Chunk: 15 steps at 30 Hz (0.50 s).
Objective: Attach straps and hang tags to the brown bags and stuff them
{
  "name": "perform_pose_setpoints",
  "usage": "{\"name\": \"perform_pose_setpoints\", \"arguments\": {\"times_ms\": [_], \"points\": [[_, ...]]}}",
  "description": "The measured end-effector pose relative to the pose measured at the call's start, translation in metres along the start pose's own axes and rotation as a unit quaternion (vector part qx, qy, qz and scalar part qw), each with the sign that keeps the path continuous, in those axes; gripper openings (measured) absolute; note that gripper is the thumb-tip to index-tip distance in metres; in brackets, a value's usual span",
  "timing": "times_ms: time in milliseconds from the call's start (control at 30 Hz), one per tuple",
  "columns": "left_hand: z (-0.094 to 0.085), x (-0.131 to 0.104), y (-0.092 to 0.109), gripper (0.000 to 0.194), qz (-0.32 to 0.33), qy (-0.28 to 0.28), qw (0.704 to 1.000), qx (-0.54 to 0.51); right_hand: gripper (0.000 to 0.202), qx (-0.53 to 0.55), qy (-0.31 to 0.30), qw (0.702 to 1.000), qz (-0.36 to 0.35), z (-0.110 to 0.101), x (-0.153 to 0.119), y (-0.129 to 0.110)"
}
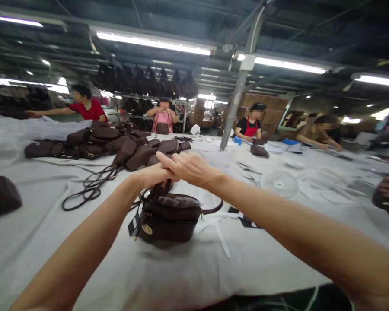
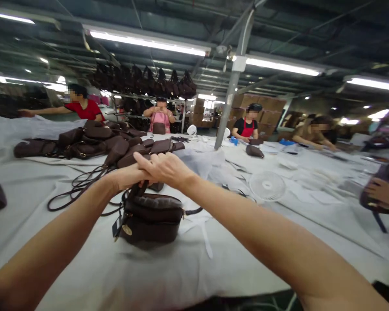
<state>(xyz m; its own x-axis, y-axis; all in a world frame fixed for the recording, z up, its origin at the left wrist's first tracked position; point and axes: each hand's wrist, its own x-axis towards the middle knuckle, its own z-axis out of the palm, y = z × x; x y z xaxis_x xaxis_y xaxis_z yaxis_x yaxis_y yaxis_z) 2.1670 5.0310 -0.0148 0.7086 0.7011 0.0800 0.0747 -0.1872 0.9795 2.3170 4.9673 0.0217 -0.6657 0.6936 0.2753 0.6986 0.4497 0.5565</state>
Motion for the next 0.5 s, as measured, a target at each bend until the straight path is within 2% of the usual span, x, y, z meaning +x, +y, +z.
{"name": "perform_pose_setpoints", "arguments": {"times_ms": [67,133,200,267,333,367,400,433,500], "points": [[0.002,0.0,0.005,0.016,0.029,-0.02,0.999,0.033,0.035,-0.001,-0.077,0.997,0.027,-0.003,0.001,0.007],[0.006,-0.002,0.006,0.021,0.065,-0.024,0.995,0.078,0.034,-0.007,-0.116,0.993,0.014,-0.004,-0.001,0.017],[0.008,-0.005,0.0,0.015,0.084,-0.008,0.991,0.108,0.026,0.011,-0.104,0.994,-0.002,0.0,-0.008,0.028],[0.007,-0.009,-0.014,0.008,0.08,0.021,0.991,0.101,0.027,0.071,-0.075,0.994,0.031,0.01,-0.025,0.043],[-0.001,-0.013,-0.031,0.015,0.05,0.056,0.996,0.046,0.036,0.134,-0.08,0.979,0.131,0.027,-0.054,0.057],[-0.008,-0.014,-0.04,0.02,0.027,0.068,0.997,-0.001,0.029,0.156,-0.114,0.96,0.205,0.039,-0.072,0.06],[-0.014,-0.015,-0.048,0.023,0.002,0.076,0.996,-0.053,0.018,0.158,-0.146,0.946,0.242,0.053,-0.09,0.06],[-0.021,-0.017,-0.055,0.025,-0.023,0.081,0.991,-0.105,0.014,0.16,-0.17,0.937,0.261,0.069,-0.109,0.056],[-0.031,-0.019,-0.064,0.023,-0.061,0.086,0.977,-0.185,0.014,0.186,-0.203,0.924,0.264,0.102,-0.142,0.031]]}}
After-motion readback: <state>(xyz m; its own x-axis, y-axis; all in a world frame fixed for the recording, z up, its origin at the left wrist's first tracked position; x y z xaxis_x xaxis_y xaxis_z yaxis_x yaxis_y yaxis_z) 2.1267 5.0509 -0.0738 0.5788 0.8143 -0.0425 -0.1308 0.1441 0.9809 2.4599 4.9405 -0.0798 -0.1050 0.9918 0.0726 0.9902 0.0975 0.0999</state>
